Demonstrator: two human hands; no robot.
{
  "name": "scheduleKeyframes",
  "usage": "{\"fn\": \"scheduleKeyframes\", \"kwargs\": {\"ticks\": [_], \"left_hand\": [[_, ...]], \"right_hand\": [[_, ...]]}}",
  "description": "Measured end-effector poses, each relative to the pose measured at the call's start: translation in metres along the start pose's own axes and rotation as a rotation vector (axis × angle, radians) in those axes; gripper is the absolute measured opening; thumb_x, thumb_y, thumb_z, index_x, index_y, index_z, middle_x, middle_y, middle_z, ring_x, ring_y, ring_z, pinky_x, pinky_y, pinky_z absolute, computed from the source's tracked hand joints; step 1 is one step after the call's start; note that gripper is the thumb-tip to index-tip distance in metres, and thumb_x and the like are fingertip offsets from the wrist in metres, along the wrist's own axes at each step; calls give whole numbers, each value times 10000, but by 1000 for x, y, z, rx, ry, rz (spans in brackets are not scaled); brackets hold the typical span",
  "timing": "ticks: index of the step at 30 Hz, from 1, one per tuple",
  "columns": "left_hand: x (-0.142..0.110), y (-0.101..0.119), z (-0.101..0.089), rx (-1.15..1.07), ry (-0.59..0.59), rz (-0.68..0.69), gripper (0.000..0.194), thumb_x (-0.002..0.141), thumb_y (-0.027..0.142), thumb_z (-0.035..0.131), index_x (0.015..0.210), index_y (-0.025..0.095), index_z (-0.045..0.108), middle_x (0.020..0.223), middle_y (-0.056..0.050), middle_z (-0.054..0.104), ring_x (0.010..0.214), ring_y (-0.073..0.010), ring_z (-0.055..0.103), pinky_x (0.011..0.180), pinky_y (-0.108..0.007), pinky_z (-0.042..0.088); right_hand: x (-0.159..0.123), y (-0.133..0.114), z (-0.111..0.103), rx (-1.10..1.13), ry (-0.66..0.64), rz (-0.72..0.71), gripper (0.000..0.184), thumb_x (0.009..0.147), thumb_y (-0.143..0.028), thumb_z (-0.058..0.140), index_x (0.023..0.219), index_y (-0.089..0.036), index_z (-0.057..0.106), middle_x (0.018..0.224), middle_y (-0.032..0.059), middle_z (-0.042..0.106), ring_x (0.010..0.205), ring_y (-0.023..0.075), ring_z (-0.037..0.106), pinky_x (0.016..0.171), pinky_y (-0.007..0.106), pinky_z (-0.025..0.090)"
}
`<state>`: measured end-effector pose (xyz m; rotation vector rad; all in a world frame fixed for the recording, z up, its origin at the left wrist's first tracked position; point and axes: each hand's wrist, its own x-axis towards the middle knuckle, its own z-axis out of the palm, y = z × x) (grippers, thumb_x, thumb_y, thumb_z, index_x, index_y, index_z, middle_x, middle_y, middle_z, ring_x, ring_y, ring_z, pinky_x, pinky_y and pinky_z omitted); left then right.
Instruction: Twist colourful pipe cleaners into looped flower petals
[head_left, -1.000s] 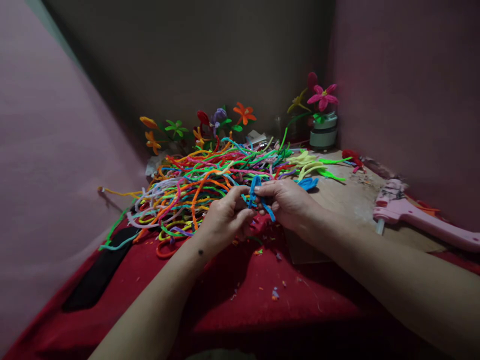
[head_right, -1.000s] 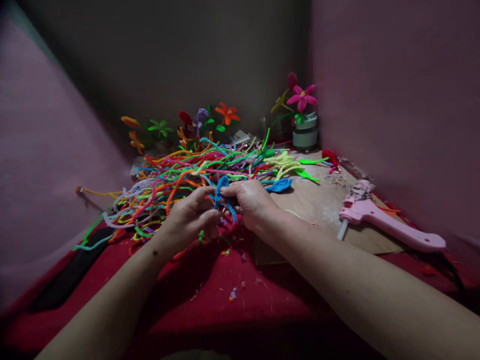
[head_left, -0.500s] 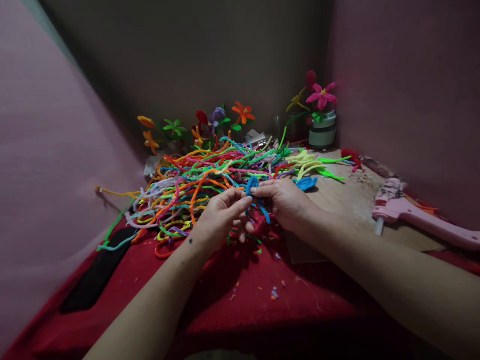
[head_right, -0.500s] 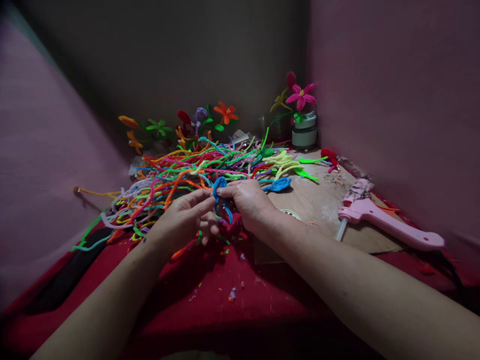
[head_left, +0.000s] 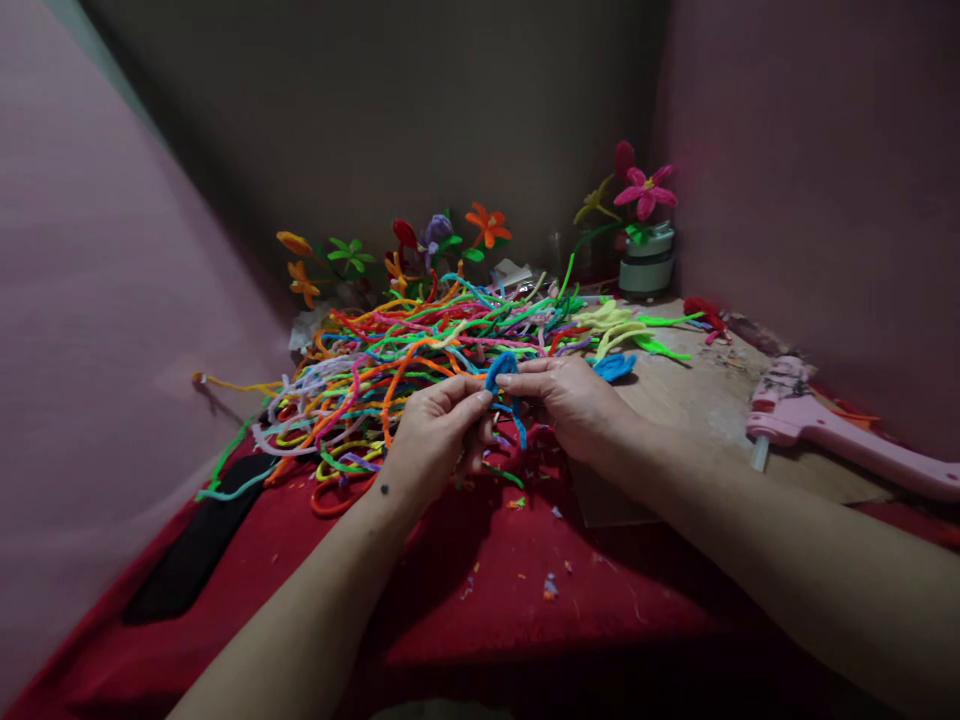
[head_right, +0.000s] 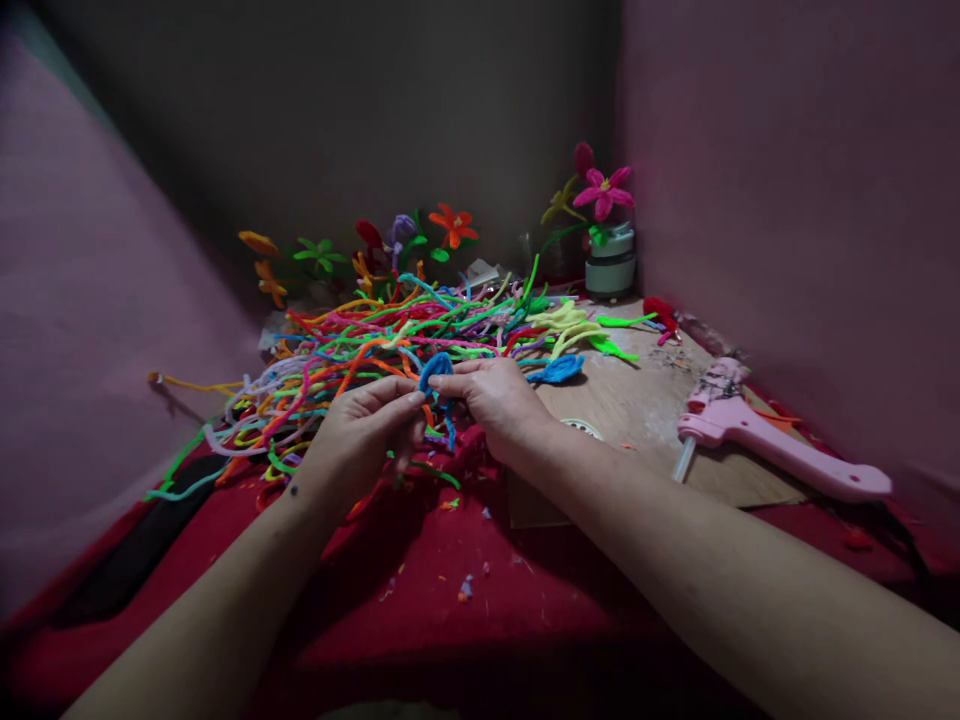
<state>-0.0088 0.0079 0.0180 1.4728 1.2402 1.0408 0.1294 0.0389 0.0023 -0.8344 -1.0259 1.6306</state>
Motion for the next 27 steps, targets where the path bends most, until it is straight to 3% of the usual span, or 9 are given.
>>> {"fn": "scheduleKeyframes", "kwargs": {"ticks": [6, 9, 13, 16, 22, 27], "left_hand": [[4, -5, -6, -45, 101, 101, 149, 785, 309, 554, 777, 163, 532, 532, 43, 574, 327, -54, 466, 313, -142, 313], [5, -5, -7, -40, 104, 103, 152, 771, 307, 567, 770, 161, 526, 526, 42, 581, 319, -57, 469, 317, -147, 316], [5, -5, -7, -84, 136, 117, 158, 756, 306, 580, 787, 169, 507, 509, 52, 576, 314, -60, 472, 315, -145, 312], [4, -4, -6, -109, 135, 109, 154, 747, 298, 584, 775, 175, 495, 490, 58, 569, 300, -62, 455, 303, -145, 303], [1, -2, 0, -67, 112, 87, 145, 756, 292, 583, 768, 176, 496, 477, 63, 541, 283, -58, 422, 286, -149, 291], [-3, 1, 5, 5, 127, 92, 128, 763, 288, 570, 769, 178, 504, 478, 58, 544, 287, -60, 424, 289, -149, 295]], "right_hand": [[-9, -5, 3, -165, -135, 106, 182, 601, -142, 646, 478, -139, 512, 384, -43, 450, 339, 47, 353, 357, 203, 244], [-8, -3, 3, -194, -140, 92, 176, 629, -119, 613, 486, -143, 513, 403, -30, 490, 333, 55, 386, 342, 199, 294], [-3, 0, 1, -38, -137, 31, 114, 676, -170, 622, 599, -140, 544, 541, 14, 605, 426, 95, 522, 418, 228, 433], [-2, -1, 1, 65, -133, -44, 125, 680, -186, 642, 633, -143, 534, 590, 17, 628, 477, 97, 560, 473, 234, 471], [-4, -2, 2, 53, -139, -209, 135, 677, -247, 663, 696, -145, 575, 636, 9, 632, 492, 86, 553, 508, 235, 464], [-5, -2, 2, -26, -113, -248, 138, 674, -255, 658, 653, -144, 579, 554, -26, 556, 485, 71, 494, 505, 222, 417]]}}
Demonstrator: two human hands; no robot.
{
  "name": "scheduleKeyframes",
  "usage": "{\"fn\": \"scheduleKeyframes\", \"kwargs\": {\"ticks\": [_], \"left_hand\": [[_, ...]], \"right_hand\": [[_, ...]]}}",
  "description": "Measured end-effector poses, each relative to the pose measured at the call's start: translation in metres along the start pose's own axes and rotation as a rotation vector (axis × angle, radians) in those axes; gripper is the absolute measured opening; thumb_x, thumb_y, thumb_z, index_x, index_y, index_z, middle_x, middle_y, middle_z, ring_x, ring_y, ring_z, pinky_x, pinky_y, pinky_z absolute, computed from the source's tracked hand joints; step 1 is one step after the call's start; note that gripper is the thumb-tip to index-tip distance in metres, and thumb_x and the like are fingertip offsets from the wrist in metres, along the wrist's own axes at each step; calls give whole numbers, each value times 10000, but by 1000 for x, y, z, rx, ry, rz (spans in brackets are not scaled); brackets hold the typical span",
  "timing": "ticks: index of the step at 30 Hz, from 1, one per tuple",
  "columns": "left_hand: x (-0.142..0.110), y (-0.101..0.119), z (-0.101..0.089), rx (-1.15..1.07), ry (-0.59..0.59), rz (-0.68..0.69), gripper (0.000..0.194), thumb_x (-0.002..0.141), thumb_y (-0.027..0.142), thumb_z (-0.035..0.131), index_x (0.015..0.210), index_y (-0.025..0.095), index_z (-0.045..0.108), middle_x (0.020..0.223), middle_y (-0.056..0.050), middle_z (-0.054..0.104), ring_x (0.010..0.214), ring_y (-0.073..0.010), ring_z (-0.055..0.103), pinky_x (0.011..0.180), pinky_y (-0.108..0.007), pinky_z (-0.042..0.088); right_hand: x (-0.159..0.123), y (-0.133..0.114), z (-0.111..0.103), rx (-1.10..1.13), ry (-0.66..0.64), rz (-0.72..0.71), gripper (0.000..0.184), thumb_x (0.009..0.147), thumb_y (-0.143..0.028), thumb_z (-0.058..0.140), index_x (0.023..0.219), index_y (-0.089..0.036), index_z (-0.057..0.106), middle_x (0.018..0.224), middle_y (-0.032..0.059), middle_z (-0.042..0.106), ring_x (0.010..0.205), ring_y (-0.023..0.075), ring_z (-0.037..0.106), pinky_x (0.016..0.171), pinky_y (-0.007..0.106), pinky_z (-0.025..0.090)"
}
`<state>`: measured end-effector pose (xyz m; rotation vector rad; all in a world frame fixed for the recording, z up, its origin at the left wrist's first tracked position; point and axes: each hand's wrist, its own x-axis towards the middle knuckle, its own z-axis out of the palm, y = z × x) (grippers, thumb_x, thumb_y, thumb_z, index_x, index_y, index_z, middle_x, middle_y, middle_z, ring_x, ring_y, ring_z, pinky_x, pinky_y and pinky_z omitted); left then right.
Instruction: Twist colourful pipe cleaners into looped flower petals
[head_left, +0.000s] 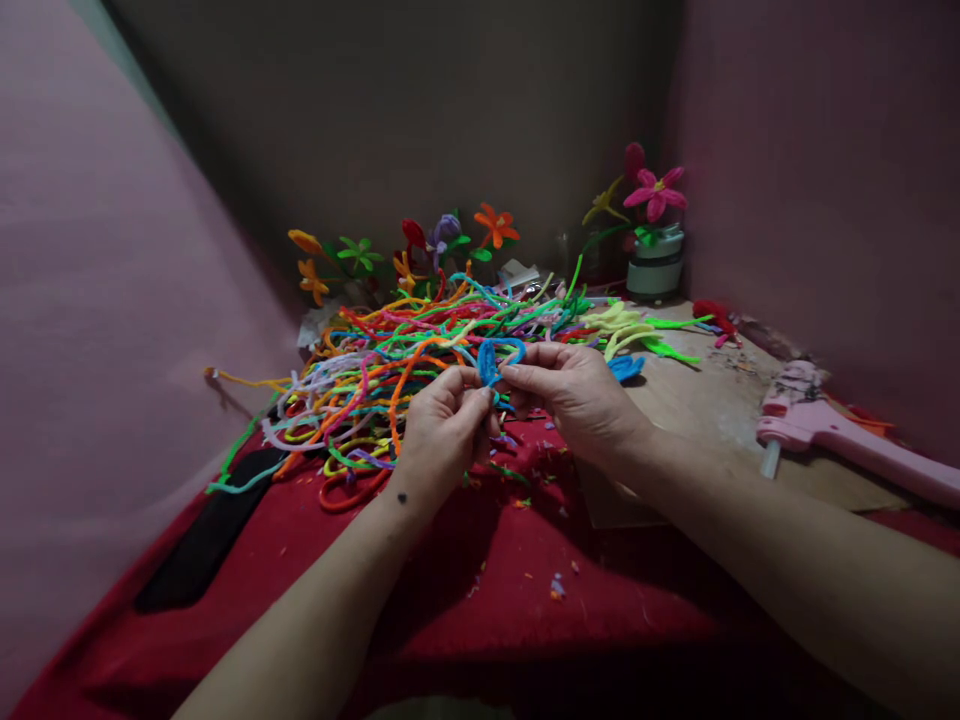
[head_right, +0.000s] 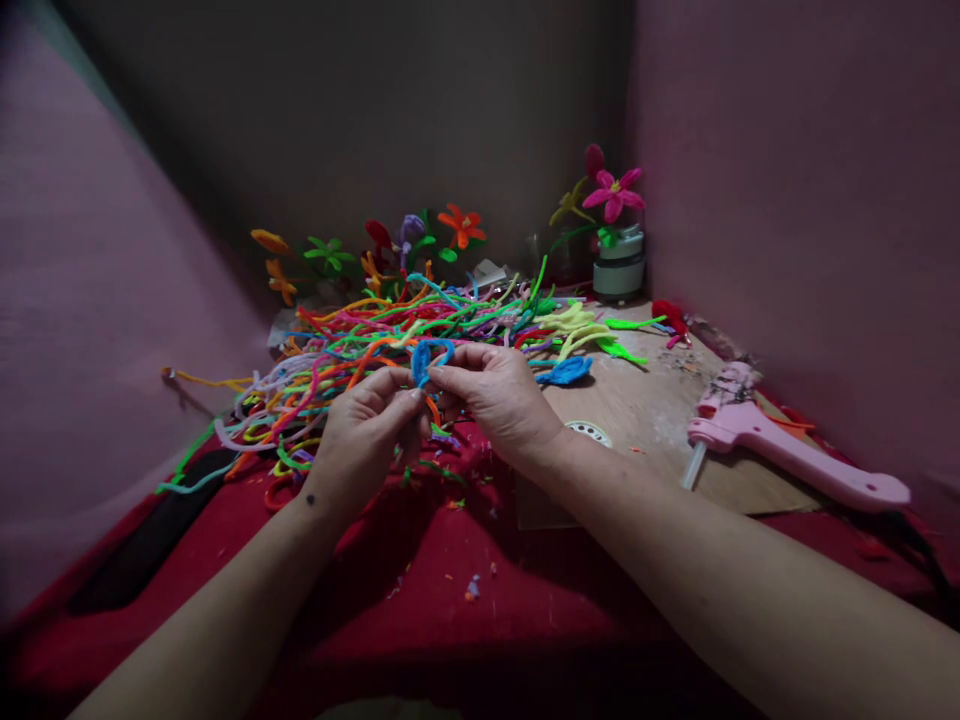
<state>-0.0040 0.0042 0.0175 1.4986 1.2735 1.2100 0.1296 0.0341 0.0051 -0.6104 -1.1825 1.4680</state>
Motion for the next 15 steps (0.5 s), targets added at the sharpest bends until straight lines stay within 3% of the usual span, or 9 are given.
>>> {"fn": "scheduleKeyframes", "kwargs": {"ticks": [9, 15], "left_hand": [[-2, 0, 2, -21, -28, -2, 124, 768, 283, 558, 807, 181, 500, 477, 53, 549, 296, -67, 430, 292, -151, 323], [-3, -3, 3, -21, -38, 3, 137, 771, 287, 560, 847, 185, 509, 473, 58, 551, 287, -64, 436, 289, -142, 321]], "right_hand": [[-2, -3, 3, -207, 73, -115, 114, 699, -238, 622, 645, -154, 567, 569, -37, 526, 511, 72, 444, 503, 219, 355], [-6, 2, 3, -611, 135, -308, 97, 751, -182, 537, 670, -160, 586, 626, -15, 530, 593, 99, 451, 570, 243, 353]]}}
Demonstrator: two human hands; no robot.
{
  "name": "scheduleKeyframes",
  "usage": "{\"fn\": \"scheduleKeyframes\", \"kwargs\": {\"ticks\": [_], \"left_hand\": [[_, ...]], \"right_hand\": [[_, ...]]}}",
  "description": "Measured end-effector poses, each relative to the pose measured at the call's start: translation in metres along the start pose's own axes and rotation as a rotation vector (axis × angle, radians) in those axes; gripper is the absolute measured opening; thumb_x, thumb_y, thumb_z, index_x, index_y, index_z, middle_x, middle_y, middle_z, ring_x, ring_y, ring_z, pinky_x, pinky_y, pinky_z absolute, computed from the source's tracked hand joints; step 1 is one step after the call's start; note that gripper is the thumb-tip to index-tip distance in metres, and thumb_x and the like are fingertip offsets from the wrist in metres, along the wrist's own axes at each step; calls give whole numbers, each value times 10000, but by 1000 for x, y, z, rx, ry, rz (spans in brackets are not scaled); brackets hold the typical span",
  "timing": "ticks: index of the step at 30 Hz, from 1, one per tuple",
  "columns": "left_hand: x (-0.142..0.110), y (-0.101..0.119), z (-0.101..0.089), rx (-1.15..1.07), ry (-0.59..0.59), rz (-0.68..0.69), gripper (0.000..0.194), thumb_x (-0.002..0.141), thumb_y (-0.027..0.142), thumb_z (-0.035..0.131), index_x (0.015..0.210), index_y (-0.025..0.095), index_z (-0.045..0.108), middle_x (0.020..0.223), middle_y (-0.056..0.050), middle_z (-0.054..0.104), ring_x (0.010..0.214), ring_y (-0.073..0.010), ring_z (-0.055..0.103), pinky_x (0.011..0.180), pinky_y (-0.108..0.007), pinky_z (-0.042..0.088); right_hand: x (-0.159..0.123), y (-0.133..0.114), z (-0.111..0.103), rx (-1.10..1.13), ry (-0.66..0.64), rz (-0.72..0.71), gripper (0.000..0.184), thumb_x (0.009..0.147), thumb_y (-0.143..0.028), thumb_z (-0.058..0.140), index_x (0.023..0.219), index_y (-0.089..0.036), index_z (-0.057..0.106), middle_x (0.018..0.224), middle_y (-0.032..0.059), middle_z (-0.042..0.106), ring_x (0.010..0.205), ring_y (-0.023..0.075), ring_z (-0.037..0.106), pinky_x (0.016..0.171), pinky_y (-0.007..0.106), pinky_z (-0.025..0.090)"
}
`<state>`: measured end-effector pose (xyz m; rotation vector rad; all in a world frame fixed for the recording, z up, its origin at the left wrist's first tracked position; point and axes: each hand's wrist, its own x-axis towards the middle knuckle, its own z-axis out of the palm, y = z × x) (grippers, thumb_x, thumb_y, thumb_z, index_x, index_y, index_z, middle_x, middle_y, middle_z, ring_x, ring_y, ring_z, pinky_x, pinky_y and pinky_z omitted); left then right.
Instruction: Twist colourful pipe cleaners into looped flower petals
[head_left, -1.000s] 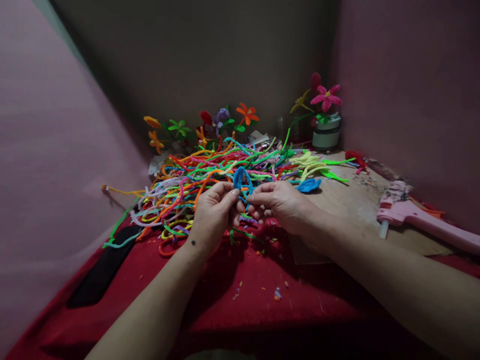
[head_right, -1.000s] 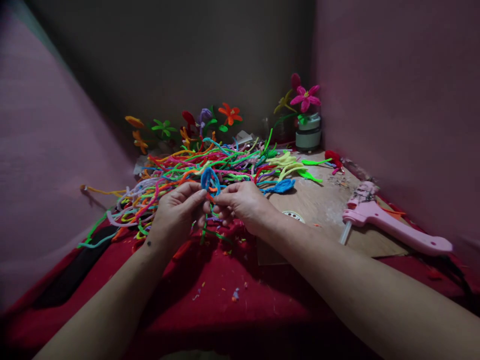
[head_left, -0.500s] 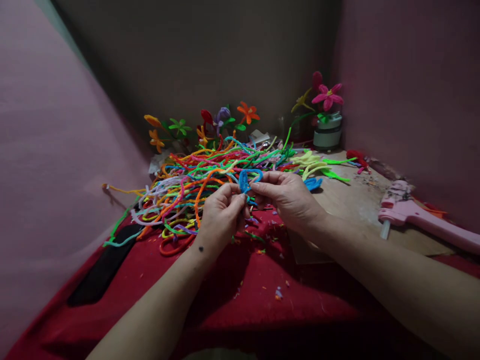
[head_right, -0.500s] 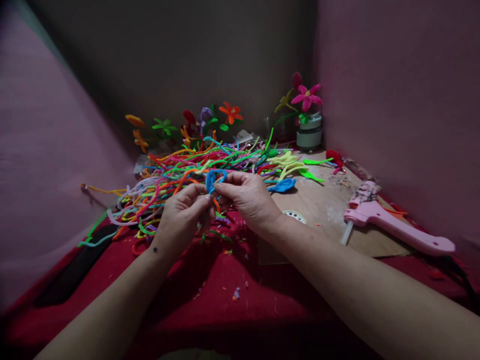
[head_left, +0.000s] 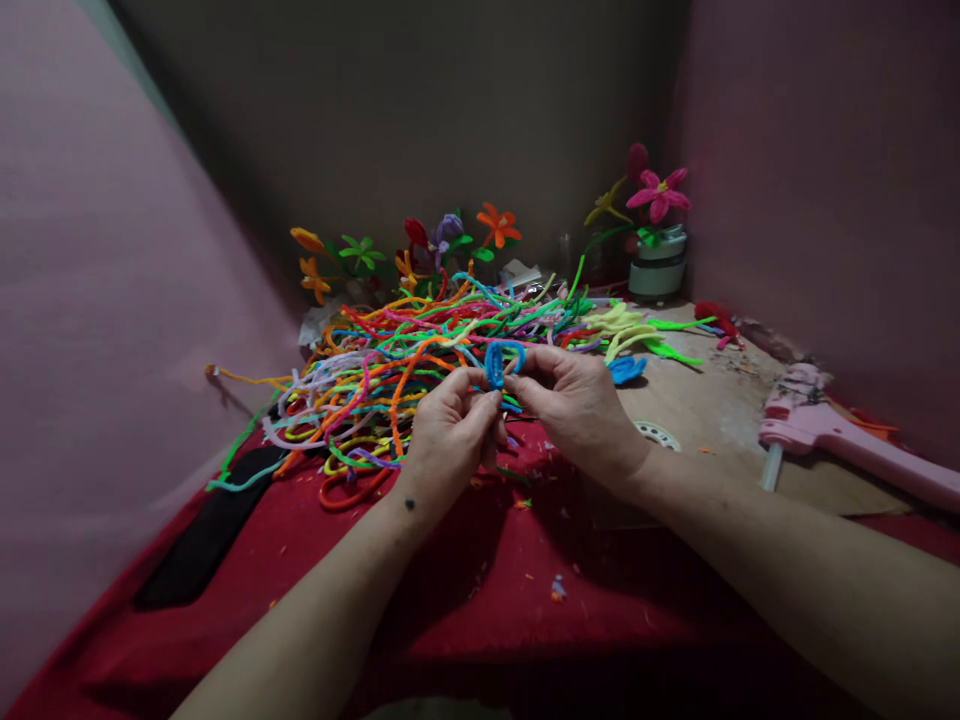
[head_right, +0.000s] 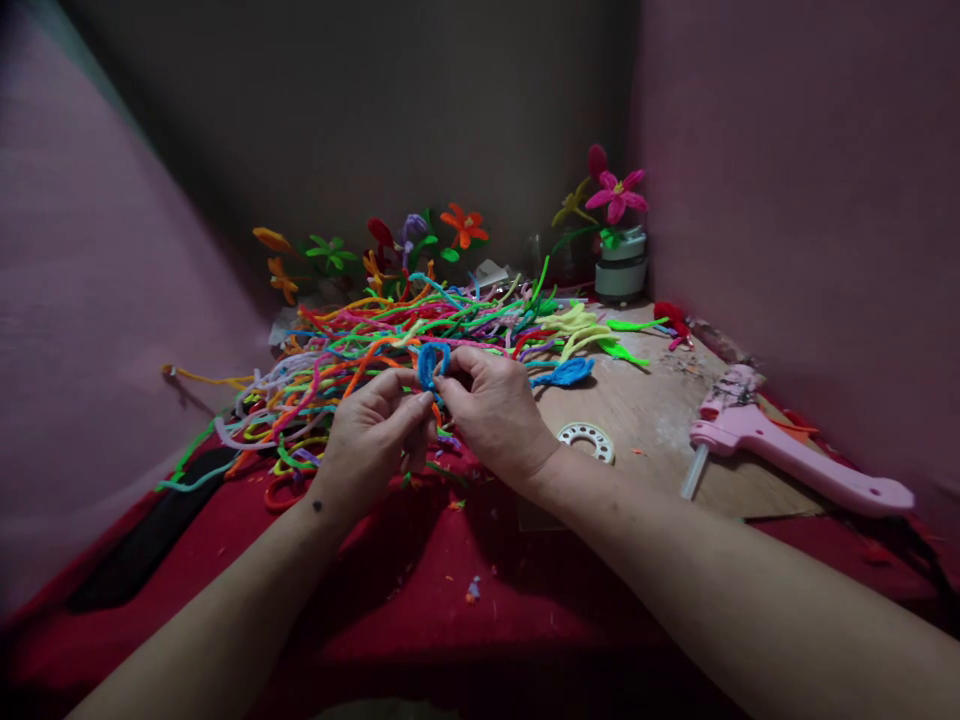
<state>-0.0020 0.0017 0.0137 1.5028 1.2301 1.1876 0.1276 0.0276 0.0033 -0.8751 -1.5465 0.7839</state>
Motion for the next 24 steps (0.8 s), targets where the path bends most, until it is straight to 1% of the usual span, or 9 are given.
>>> {"fn": "scheduleKeyframes", "kwargs": {"ticks": [2, 4, 6, 8, 10, 12, 15, 21, 24], "left_hand": [[0, -2, 0, 1, -9, 5, 142, 775, 286, 558, 867, 186, 517, 481, 57, 552, 299, -64, 448, 303, -143, 346], [0, -3, 0, 5, -24, 4, 146, 777, 282, 556, 883, 187, 523, 491, 54, 555, 311, -64, 459, 316, -144, 362], [0, -3, 0, 8, -23, 4, 143, 779, 282, 553, 881, 185, 526, 492, 53, 549, 311, -63, 457, 312, -142, 355], [1, -2, 0, 11, 7, 10, 140, 778, 283, 553, 869, 180, 528, 485, 56, 537, 305, -60, 442, 301, -140, 342], [2, 0, -1, 10, 41, 22, 138, 779, 283, 552, 863, 177, 530, 485, 58, 529, 306, -60, 435, 297, -142, 343], [2, 1, -1, 11, 45, 27, 136, 782, 281, 549, 865, 175, 530, 493, 56, 529, 310, -63, 446, 298, -146, 350], [2, 0, -2, 1, 30, 32, 137, 788, 282, 540, 876, 177, 529, 510, 54, 538, 312, -69, 462, 296, -150, 353], [0, -1, -1, 19, 22, 41, 182, 782, 299, 548, 923, 184, 547, 512, 57, 543, 314, -74, 484, 306, -155, 371], [0, -1, -1, 9, 6, 45, 167, 792, 278, 523, 924, 176, 538, 520, 51, 549, 324, -85, 506, 308, -158, 368]], "right_hand": [[-1, 0, 1, -102, 17, -57, 129, 755, -172, 528, 635, -159, 574, 614, -14, 519, 603, 102, 446, 591, 251, 352], [-1, 0, 1, -86, -11, -16, 154, 747, -175, 534, 596, -157, 558, 583, -16, 508, 580, 100, 442, 576, 250, 354], [1, -1, 0, 46, -70, 107, 135, 723, -184, 556, 592, -151, 563, 568, -16, 517, 547, 96, 451, 536, 241, 361], [3, -3, -2, 208, -101, 210, 103, 704, -202, 580, 619, -144, 584, 573, -14, 536, 528, 94, 473, 512, 233, 378], [4, -5, -3, 340, -111, 254, 123, 709, -242, 588, 640, -140, 596, 577, -13, 553, 513, 90, 495, 505, 228, 399], [6, -6, -4, 396, -111, 281, 173, 721, -277, 589, 625, -134, 592, 558, -11, 564, 474, 81, 501, 489, 224, 405], [6, -4, -3, 368, -89, 313, 206, 714, -278, 610, 578, -128, 572, 502, -18, 549, 424, 72, 488, 454, 214, 389], [3, 0, -2, 292, -86, 279, 263, 732, -283, 595, 522, -140, 527, 473, -28, 516, 415, 65, 443, 437, 218, 342], [1, 0, -1, 198, -108, 279, 282, 727, -289, 602, 503, -144, 512, 451, -39, 474, 414, 57, 386, 417, 216, 287]]}}
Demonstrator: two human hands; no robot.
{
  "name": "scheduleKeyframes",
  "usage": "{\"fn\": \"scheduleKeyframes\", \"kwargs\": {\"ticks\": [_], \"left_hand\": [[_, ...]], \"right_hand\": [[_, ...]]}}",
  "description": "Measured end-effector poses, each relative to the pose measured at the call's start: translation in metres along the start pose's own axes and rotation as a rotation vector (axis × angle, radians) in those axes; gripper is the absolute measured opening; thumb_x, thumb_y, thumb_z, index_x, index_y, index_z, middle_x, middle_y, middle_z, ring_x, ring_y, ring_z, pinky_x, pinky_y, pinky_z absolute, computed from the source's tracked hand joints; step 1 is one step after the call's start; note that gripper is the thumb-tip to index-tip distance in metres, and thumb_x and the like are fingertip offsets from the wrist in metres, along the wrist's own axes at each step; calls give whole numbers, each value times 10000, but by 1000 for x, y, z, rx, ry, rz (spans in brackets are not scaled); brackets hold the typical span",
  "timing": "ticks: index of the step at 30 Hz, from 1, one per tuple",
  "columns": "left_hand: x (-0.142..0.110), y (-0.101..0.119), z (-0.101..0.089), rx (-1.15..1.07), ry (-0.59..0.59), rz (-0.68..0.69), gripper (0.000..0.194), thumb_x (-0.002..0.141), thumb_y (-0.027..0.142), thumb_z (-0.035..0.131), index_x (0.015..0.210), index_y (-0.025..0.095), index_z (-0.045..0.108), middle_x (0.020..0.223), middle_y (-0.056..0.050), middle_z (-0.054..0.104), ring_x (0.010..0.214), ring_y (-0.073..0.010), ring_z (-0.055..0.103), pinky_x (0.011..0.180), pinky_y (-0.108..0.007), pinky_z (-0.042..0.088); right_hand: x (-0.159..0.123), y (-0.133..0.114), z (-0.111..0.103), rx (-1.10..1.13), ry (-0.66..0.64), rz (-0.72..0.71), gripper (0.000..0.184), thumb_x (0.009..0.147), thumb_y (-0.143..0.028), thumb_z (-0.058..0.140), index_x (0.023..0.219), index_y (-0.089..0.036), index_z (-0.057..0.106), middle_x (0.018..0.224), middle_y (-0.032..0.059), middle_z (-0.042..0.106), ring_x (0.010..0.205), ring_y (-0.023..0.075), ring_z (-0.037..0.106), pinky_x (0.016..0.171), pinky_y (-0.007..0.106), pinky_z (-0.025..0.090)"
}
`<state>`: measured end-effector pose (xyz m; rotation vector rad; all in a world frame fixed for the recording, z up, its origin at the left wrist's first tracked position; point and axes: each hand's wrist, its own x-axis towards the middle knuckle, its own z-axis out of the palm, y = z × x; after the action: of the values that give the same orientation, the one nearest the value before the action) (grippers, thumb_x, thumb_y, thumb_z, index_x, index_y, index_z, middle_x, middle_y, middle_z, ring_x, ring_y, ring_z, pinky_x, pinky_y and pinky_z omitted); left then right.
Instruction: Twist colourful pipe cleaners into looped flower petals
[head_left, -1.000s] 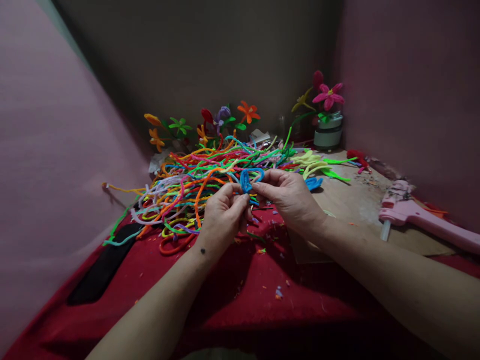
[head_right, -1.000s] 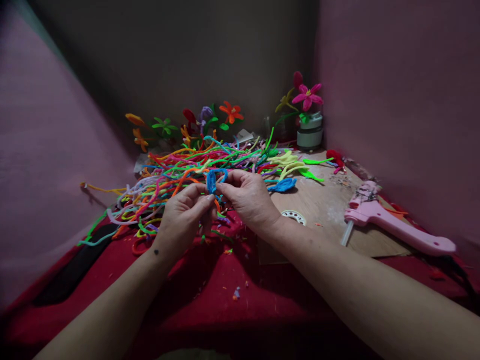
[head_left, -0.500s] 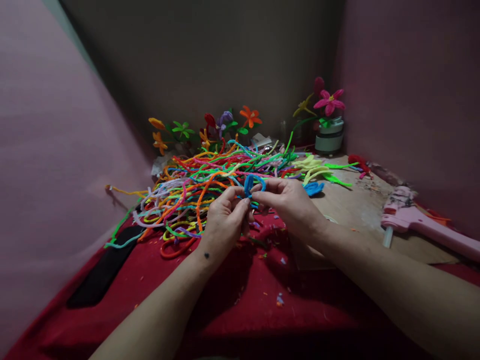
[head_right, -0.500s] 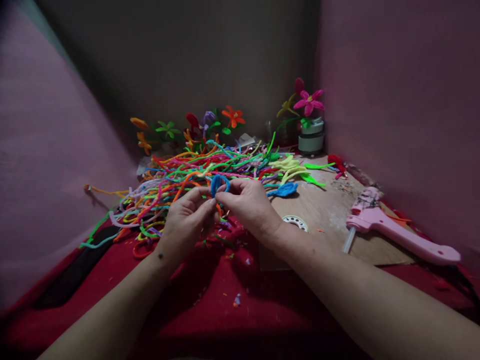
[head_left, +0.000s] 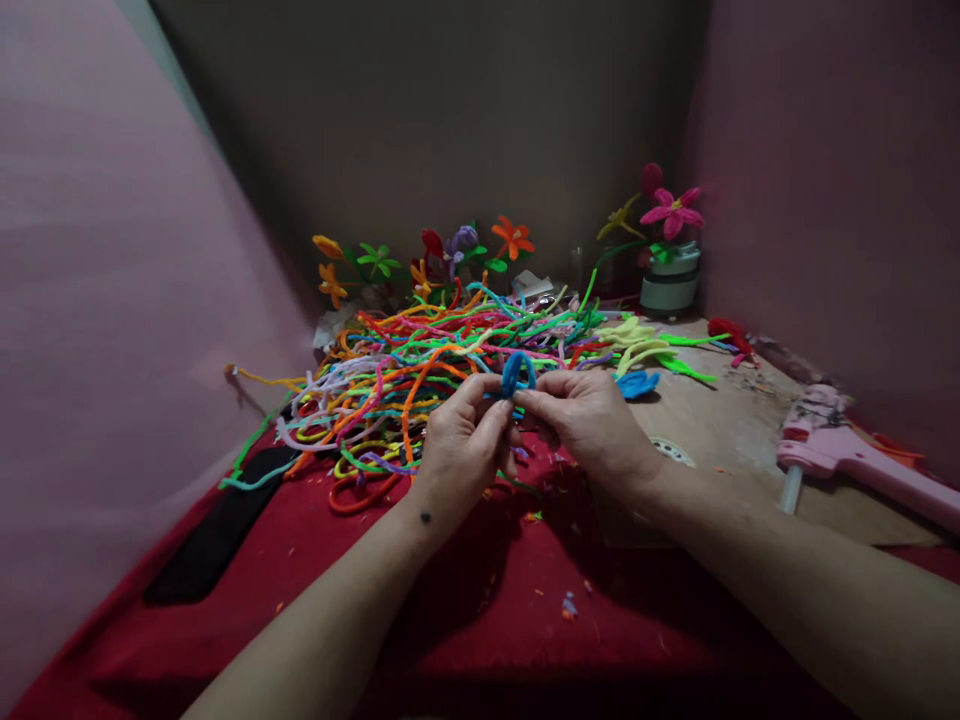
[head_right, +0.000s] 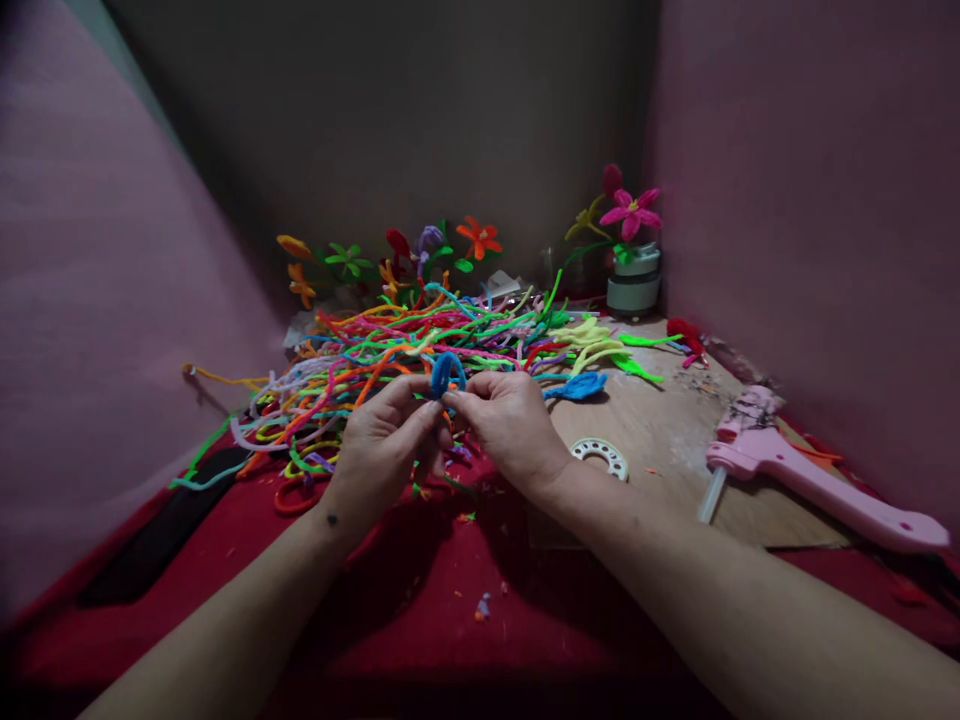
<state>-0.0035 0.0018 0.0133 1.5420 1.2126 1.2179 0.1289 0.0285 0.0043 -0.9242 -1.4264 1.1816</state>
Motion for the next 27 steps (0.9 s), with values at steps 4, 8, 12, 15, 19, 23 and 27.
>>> {"fn": "scheduleKeyframes", "kwargs": {"ticks": [4, 8, 12, 15, 19, 23, 27], "left_hand": [[1, 2, 0, -9, -23, -2, 121, 799, 256, 501, 879, 166, 504, 532, 44, 555, 337, -94, 519, 299, -157, 355], [0, 2, 1, 3, -24, 7, 122, 802, 269, 511, 865, 167, 487, 538, 46, 558, 335, -88, 508, 310, -165, 373], [-1, 3, 1, -2, -102, -40, 119, 808, 271, 511, 860, 166, 489, 549, 39, 572, 349, -93, 526, 315, -163, 377], [1, 5, -2, -77, -189, -113, 143, 828, 308, 481, 844, 166, 479, 616, 7, 620, 374, -109, 555, 313, -176, 393], [5, 7, -10, -82, -243, -183, 172, 810, 316, 514, 797, 145, 507, 512, -8, 614, 327, -108, 514, 298, -179, 382], [8, 7, -17, -72, -230, -274, 173, 774, 294, 554, 730, 130, 525, 451, -16, 602, 271, -87, 456, 279, -164, 343], [11, 6, -22, -37, -238, -313, 179, 760, 301, 559, 702, 134, 536, 450, -12, 595, 261, -72, 421, 279, -160, 310]], "right_hand": [[-1, -2, 2, 23, -85, 21, 278, 714, -320, 623, 528, -146, 511, 477, -29, 500, 438, 69, 423, 438, 222, 314], [3, -2, 1, 207, -34, -34, 209, 689, -338, 661, 750, -155, 581, 620, -28, 552, 538, 84, 490, 517, 230, 385], [9, 5, -5, 353, -45, -3, 193, 680, -307, 678, 749, -148, 591, 649, -22, 567, 557, 78, 499, 543, 226, 394], [12, 7, -8, 430, -71, 55, 194, 663, -286, 696, 641, -136, 575, 578, -22, 560, 512, 75, 492, 529, 227, 387], [13, 8, -7, 522, -79, 129, 229, 645, -298, 709, 604, -140, 550, 545, -24, 558, 477, 81, 494, 512, 237, 393], [13, 9, -6, 530, -54, 130, 249, 633, -304, 722, 596, -139, 540, 525, -32, 538, 462, 73, 480, 496, 225, 384], [13, 9, -5, 514, -59, 134, 251, 612, -298, 733, 586, -142, 538, 524, -33, 545, 463, 74, 484, 504, 230, 400]]}}
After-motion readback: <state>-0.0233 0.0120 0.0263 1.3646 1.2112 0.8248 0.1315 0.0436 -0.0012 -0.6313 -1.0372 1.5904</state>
